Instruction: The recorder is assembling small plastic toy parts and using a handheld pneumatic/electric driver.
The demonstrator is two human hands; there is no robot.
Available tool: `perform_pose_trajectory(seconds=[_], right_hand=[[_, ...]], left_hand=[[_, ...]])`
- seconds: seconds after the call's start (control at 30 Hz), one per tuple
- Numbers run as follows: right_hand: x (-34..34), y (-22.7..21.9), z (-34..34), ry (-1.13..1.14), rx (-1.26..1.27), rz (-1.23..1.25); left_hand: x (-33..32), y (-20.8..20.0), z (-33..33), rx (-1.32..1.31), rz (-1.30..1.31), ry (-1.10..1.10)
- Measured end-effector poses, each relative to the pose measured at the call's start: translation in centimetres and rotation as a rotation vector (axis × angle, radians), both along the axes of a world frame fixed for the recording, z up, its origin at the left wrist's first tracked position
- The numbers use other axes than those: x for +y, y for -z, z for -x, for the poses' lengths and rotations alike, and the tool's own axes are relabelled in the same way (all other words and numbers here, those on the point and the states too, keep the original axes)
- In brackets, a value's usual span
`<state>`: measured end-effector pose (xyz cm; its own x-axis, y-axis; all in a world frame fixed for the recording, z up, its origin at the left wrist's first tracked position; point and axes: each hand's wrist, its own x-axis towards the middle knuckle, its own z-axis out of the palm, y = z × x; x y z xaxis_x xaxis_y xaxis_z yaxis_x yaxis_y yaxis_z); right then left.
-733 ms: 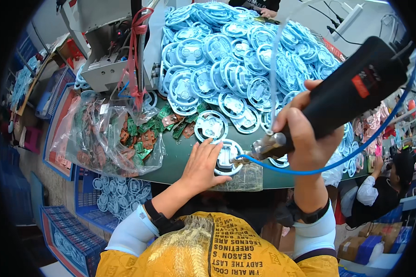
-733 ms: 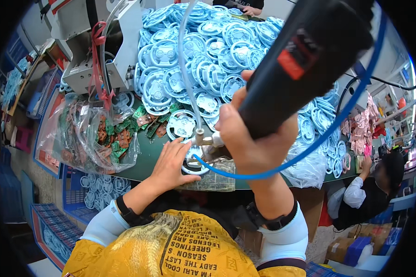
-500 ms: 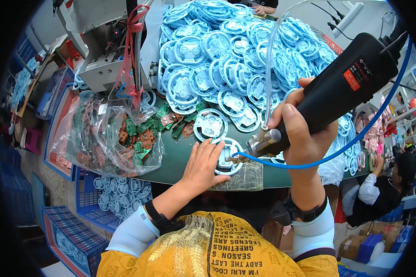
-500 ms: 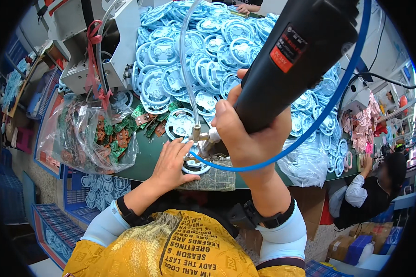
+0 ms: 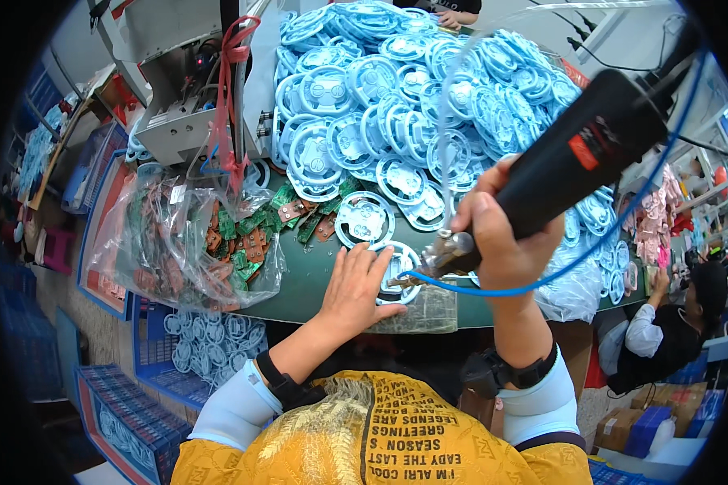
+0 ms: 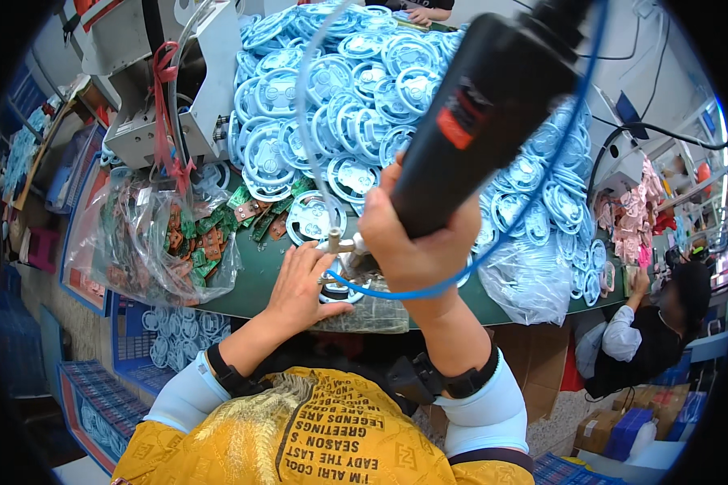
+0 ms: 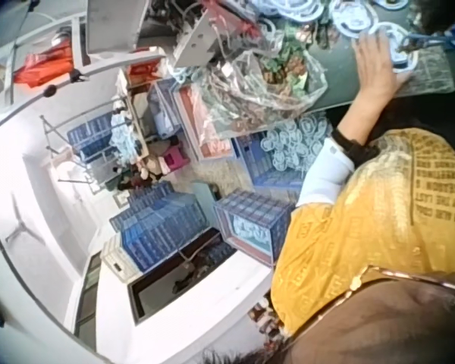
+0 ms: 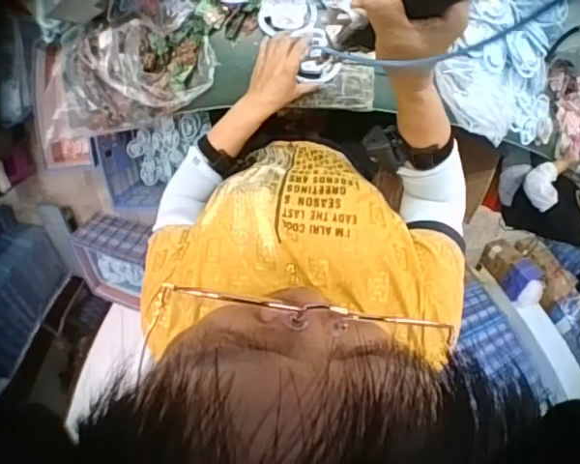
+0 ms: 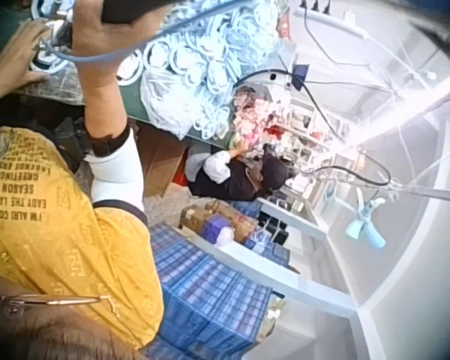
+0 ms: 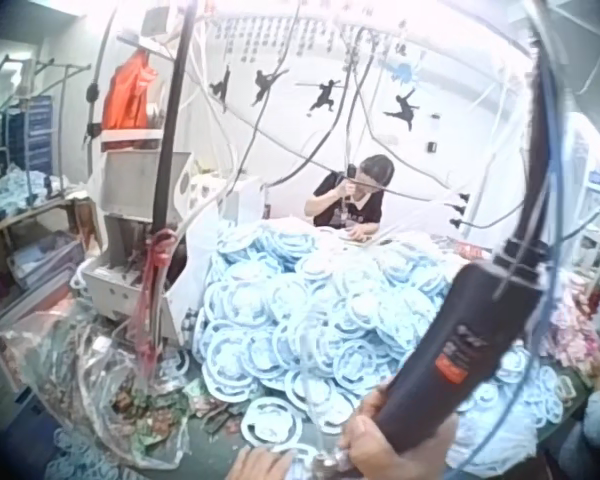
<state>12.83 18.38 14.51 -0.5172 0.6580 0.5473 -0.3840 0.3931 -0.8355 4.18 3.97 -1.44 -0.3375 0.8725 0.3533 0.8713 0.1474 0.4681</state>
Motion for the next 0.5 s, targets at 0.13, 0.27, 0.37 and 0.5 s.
perform_pose_trajectory(seconds=[0.13,0.27,0.37,0.5], right_hand=[[0.2,-1.5,0.0,-0.026,-0.015,0.002],[1.1,-4.8,-2.0,0.019,0.042,-0.018],[1.7,-3.9,-1.8,0.015,0.05,-0.064],[1.7,-2.6,-1.2,-0.021,0.078,0.037]], left_hand=[[-0.8,-0.6,0.6,-0.026,0.036,0.016],[-2.4,-2.2,0.4,0.003,0.155,-0.01],[-1.6,-2.2,-0.5,0.047,0.147,0.012],[-0.4,-0.8,-1.1,0.108,0.149,0.223]])
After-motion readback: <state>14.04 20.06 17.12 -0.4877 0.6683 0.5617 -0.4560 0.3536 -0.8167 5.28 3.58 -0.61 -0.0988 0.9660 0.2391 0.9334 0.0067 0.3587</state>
